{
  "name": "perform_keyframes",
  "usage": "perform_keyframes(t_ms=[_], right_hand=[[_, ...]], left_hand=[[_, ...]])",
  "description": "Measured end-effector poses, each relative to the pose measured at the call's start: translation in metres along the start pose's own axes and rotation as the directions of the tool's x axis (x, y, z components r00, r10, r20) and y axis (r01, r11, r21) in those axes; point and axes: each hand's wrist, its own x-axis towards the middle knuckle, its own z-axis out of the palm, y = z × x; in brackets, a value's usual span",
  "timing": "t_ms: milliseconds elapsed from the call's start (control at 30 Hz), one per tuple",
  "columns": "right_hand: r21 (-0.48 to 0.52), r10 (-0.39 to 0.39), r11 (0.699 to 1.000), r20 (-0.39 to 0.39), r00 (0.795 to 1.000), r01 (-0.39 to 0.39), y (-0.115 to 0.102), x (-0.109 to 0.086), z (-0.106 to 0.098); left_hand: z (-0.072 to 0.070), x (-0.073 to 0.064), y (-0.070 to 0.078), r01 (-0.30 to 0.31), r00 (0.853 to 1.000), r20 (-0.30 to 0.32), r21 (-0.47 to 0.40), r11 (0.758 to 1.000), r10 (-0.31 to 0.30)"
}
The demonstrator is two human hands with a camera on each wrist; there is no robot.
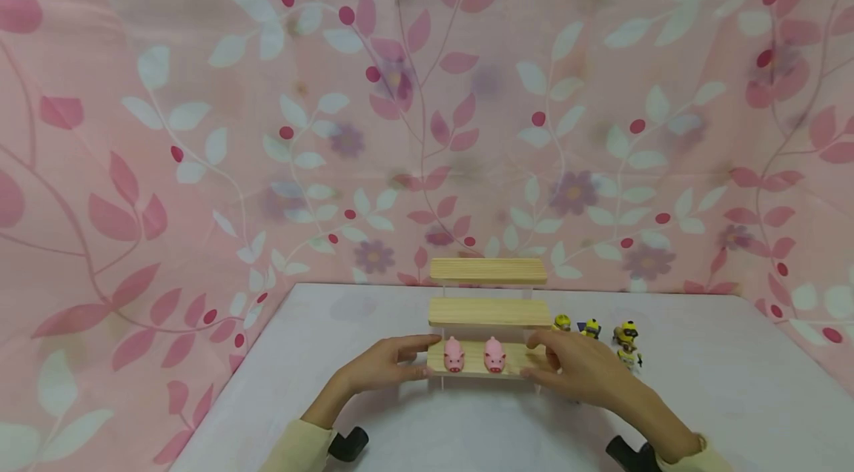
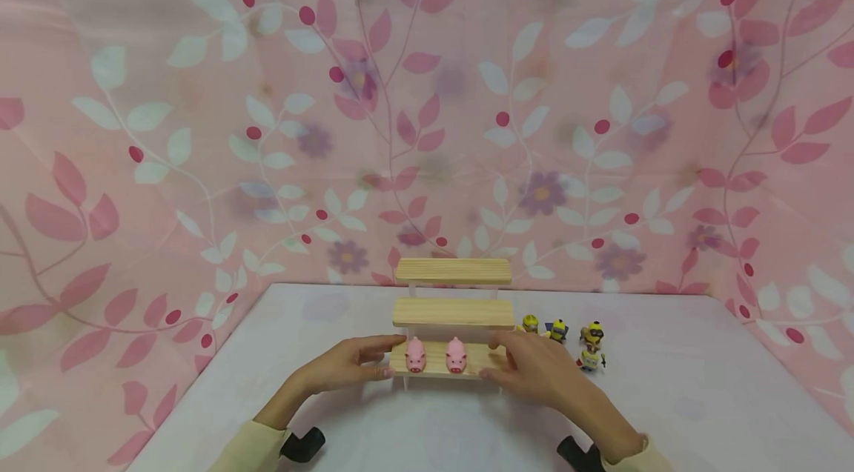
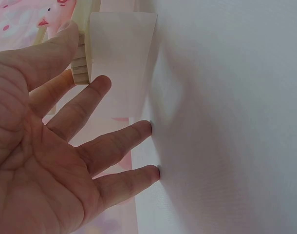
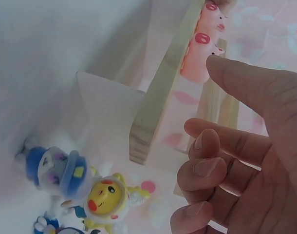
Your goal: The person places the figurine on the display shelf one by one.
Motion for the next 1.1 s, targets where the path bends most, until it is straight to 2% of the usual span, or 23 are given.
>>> perform_keyframes(t_ms=[133, 433, 633, 1100], right_hand=[[0.002, -0.032, 0.999, -0.036, 0.999, 0.032, 0.004, -0.007, -0.001], [-0.04, -0.027, 0.999, -0.056, 0.998, 0.025, 0.012, -0.023, -0.004], [-0.058, 0.013, 0.998, -0.052, 0.999, -0.016, 0.021, -0.032, -0.005], [-0.081, 0.159, 0.985, 0.04, 0.987, -0.155, 0.034, -0.038, -0.001]], left_hand=[[0.0, 0.0, -0.001, -0.002, 1.0, 0.001, -0.002, 1.0, 0.002], [0.0, 0.0, 0.001, -0.003, 1.0, 0.0, 0.005, 1.0, 0.003], [0.0, 0.0, 0.001, 0.006, 1.0, -0.001, 0.005, 1.0, -0.006], [0.0, 0.0, 0.0, 0.01, 1.0, 0.0, -0.003, 1.0, -0.01]])
